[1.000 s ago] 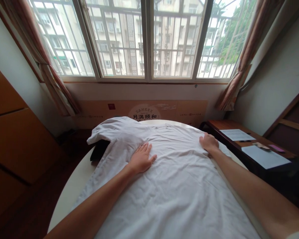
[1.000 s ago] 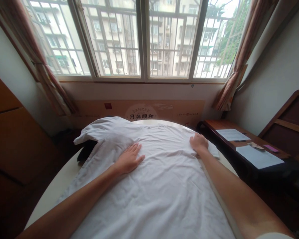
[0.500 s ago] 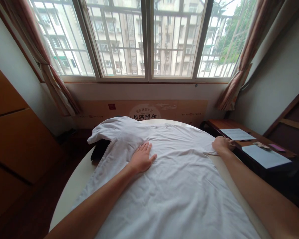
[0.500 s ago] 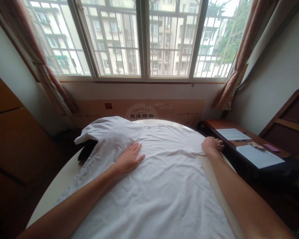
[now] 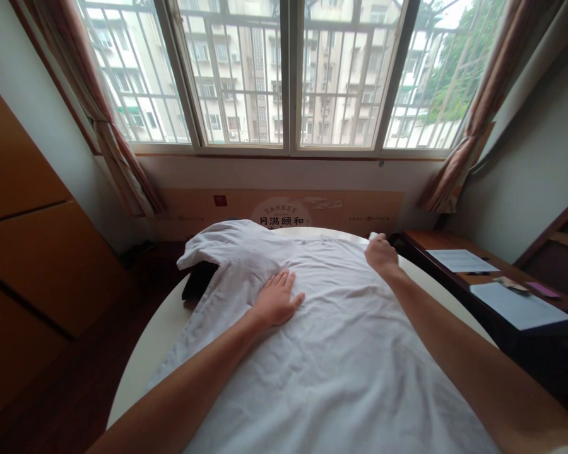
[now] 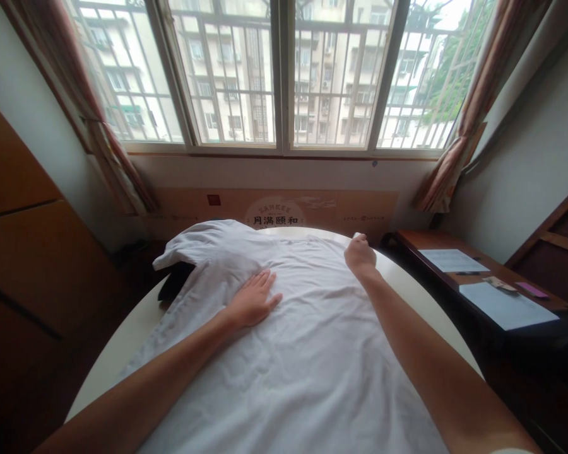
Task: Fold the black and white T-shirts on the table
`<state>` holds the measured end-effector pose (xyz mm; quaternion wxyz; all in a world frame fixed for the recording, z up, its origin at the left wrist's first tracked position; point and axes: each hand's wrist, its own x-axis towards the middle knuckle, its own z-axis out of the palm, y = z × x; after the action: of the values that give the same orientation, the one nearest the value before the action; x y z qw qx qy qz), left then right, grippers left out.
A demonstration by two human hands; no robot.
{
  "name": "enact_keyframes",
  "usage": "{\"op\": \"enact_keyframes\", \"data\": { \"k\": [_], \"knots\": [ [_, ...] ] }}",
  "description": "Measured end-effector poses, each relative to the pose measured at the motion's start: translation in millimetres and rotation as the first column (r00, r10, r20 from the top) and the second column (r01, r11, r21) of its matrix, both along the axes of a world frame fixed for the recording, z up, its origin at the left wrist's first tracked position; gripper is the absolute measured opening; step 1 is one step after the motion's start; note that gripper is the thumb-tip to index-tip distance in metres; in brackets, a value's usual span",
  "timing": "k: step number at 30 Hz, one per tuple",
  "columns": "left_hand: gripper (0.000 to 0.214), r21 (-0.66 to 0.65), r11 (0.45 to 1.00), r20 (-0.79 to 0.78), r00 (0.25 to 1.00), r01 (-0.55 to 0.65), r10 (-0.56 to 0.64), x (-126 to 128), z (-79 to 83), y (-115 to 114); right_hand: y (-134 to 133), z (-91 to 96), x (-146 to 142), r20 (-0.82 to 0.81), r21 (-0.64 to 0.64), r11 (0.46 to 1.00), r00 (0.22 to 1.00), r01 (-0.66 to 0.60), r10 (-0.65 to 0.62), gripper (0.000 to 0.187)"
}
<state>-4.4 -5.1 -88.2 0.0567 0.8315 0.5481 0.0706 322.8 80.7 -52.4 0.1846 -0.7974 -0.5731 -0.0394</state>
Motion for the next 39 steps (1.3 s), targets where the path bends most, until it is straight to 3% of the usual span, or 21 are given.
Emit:
{"op": "enact_keyframes", "data": {
  "k": [4,7,10,14,17,19,23,27,30,32,34,37,39],
  "knots": [
    [0.076,-0.001,1.0,-0.003,1.0,0.006,-0.006,-1,1.5,-1,13,3.8,-66,-0.102,-0.005,0.98,0.975,-0.199,0.198,0.042],
    [0.077,-0.002,1.0,0.0,1.0,0.007,-0.007,-1,3.5,-3,15,1.5,-95,-0.192,-0.019,0.943,0.927,-0.333,0.323,0.032],
    [0.076,-0.009,1.0,0.001,1.0,0.007,-0.007,0,5.1,-5,11,4.0,-91,-0.244,-0.018,0.928,0.902,-0.372,0.356,0.032],
    [0.075,0.001,1.0,0.002,1.0,0.005,-0.005,1,4.3,-5,-7,9.2,-54,-0.273,-0.106,0.916,0.897,-0.387,0.348,0.034],
    [0.076,0.01,1.0,0.002,1.0,0.004,-0.004,1,1.9,-4,-25,5.3,-38,-0.369,-0.267,0.829,0.847,-0.491,0.383,0.051],
    [0.076,0.013,1.0,0.001,1.0,0.004,-0.004,2,0.7,-3,-34,0.0,-41,-0.41,-0.287,0.8,0.822,-0.526,0.394,0.054],
    [0.074,0.024,1.0,0.01,1.0,0.006,-0.006,2,1.1,-2,-39,-7.8,-67,-0.419,-0.179,0.824,0.799,-0.538,0.431,0.044],
    [0.074,0.03,0.999,0.012,1.0,0.014,-0.014,1,1.0,-3,-41,-12.7,-96,-0.499,-0.082,0.761,0.688,-0.643,0.527,0.03],
    [0.073,0.03,0.999,0.022,0.999,0.024,-0.025,0,-1.5,-2,-33,-16.8,-102,-0.522,0.002,0.721,0.614,-0.693,0.592,0.013],
    [0.068,0.039,0.999,0.053,0.998,0.037,-0.039,-1,-1.9,1,-20,-17.6,-94,-0.481,0.055,0.744,0.635,-0.666,0.604,0.018],
    [0.058,0.063,0.998,0.12,0.992,0.019,-0.027,1,0.8,8,0,-16.5,-78,-0.415,0.067,0.801,0.714,-0.595,0.564,0.026],
    [0.051,0.091,0.995,0.237,0.971,-0.037,0.014,14,10.4,26,29,-16.4,-50,-0.321,-0.001,0.872,0.826,-0.49,0.464,0.038],
    [0.051,0.078,0.996,0.276,0.961,-0.034,0.011,31,17.1,42,42,-20.4,-38,-0.268,-0.068,0.887,0.865,-0.456,0.424,0.047]
  ]
}}
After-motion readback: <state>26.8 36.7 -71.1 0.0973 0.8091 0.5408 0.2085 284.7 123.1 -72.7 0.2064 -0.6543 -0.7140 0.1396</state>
